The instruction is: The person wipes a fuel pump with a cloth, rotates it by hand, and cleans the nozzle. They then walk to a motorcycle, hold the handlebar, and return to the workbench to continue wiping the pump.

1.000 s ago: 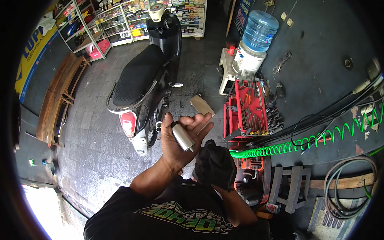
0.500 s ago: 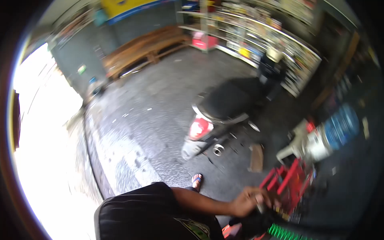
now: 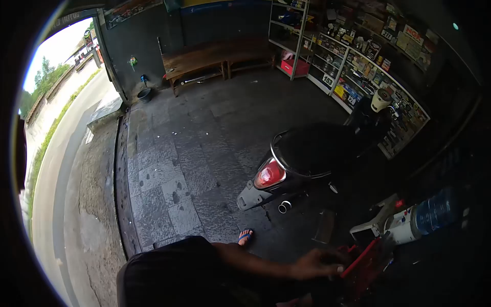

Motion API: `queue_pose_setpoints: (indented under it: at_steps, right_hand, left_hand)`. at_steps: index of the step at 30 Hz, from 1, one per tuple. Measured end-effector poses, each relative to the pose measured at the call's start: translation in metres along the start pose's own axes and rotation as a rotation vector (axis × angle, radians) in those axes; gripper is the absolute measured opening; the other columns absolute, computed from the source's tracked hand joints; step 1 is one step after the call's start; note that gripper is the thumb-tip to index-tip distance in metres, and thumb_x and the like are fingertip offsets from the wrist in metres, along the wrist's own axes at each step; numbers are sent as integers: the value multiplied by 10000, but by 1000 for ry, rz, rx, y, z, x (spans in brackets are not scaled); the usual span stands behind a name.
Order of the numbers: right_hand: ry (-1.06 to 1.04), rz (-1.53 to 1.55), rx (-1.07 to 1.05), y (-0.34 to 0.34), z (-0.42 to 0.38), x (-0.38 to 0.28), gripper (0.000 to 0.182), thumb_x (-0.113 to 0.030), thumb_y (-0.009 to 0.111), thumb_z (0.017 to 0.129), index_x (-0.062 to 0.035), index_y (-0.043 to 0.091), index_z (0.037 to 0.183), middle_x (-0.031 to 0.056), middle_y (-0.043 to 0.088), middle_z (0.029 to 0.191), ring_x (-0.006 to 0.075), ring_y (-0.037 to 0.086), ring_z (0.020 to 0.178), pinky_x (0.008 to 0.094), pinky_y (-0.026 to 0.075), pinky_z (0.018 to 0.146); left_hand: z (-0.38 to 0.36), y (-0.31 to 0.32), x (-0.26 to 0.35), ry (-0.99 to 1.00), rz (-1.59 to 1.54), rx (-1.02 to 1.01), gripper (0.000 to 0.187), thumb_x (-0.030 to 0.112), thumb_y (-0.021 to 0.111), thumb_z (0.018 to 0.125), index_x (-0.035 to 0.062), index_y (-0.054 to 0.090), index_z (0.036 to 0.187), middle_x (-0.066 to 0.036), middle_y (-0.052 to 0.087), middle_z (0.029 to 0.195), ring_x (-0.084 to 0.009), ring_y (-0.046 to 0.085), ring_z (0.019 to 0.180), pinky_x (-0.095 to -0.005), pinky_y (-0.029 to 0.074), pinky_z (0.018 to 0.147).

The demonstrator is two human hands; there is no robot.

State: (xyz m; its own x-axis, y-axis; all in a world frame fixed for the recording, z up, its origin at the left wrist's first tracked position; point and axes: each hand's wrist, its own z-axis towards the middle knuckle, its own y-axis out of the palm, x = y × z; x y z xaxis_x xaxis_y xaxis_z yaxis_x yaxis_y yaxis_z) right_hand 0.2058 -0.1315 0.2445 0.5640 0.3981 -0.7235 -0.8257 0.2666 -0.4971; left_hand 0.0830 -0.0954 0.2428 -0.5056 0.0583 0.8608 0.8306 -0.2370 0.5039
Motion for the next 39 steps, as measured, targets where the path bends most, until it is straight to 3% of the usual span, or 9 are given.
queue_pose_setpoints:
  at_steps: [3, 5, 8, 10, 15, 27, 33, 35, 39]
  right_hand:
    - [11, 27, 23, 1, -2, -1, 158, -141, 687, 832, -51, 604, 732, 52, 532, 606, 160, 512, 543, 251, 427, 507]
    - [10, 46, 17, 0, -4, 1, 154, -142, 686, 830, -50, 604, 738, 55, 535, 614, 164, 516, 553, 255, 430, 512]
    - [32, 85, 10, 1, -8, 4, 149, -144, 686, 826, -47, 605, 746, 59, 538, 626, 170, 522, 568, 262, 435, 520]
    - [50, 83, 14, 0, -9, 6, 146, -145, 685, 824, -46, 606, 752, 62, 540, 634, 174, 527, 578, 267, 438, 525]
    - [77, 54, -6, -14, -15, -1, 141, -148, 684, 819, -42, 608, 767, 69, 546, 654, 184, 537, 604, 279, 446, 539]
    - [101, 11, -40, -37, -27, -10, 141, -155, 681, 806, -32, 612, 802, 87, 559, 701, 208, 562, 664, 307, 464, 571]
    - [2, -15, -50, -57, -42, -50, 148, -159, 679, 800, -28, 614, 819, 95, 565, 724, 221, 574, 695, 321, 473, 588]
    - [-55, -39, -69, -72, -49, -71, 151, -160, 679, 798, -26, 615, 825, 98, 567, 732, 225, 578, 705, 326, 477, 593]
    - [-138, -92, -100, -86, -59, -91, 159, -163, 678, 794, -23, 617, 837, 104, 572, 748, 233, 586, 725, 335, 483, 604]
  left_hand:
    - [3, 0, -7, -141, -189, 22, 246, 193, 616, 940, 10, 648, 1101, -101, 678, 1029, -151, 650, 914, -311, 506, 861]
    - [7, 0, -8, 179, -250, 24, 172, 159, 636, 918, -4, 657, 967, -77, 692, 921, -159, 668, 855, -317, 518, 836]
    - [4, 7, 16, 183, 11, -13, 153, 123, 611, 912, -5, 633, 831, -79, 688, 805, -179, 685, 804, -358, 537, 816]
    - [-4, 27, 66, 812, 460, -304, 150, 107, 670, 853, -3, 613, 768, -93, 675, 746, -203, 687, 731, -394, 554, 772]
    - [-15, 59, 113, 1295, 402, -275, 237, 125, 803, 709, 20, 590, 702, -91, 616, 654, -225, 668, 650, -422, 567, 653]
    - [0, 38, 82, 934, 498, -247, 179, 8, 733, 717, 41, 558, 733, -65, 574, 630, -239, 646, 642, -390, 560, 632]
    - [-50, 72, 132, 1105, 449, -229, 171, 59, 724, 745, -9, 570, 711, -116, 613, 639, -277, 676, 618, -410, 605, 600]
    - [-44, 84, 128, 1369, 402, -112, 186, 130, 782, 671, 111, 597, 671, -53, 566, 556, -203, 612, 516, -311, 566, 512]
    - [-57, 89, 127, 1126, 496, -70, 200, 113, 766, 686, 60, 576, 650, -49, 542, 544, -193, 617, 532, -316, 553, 489]
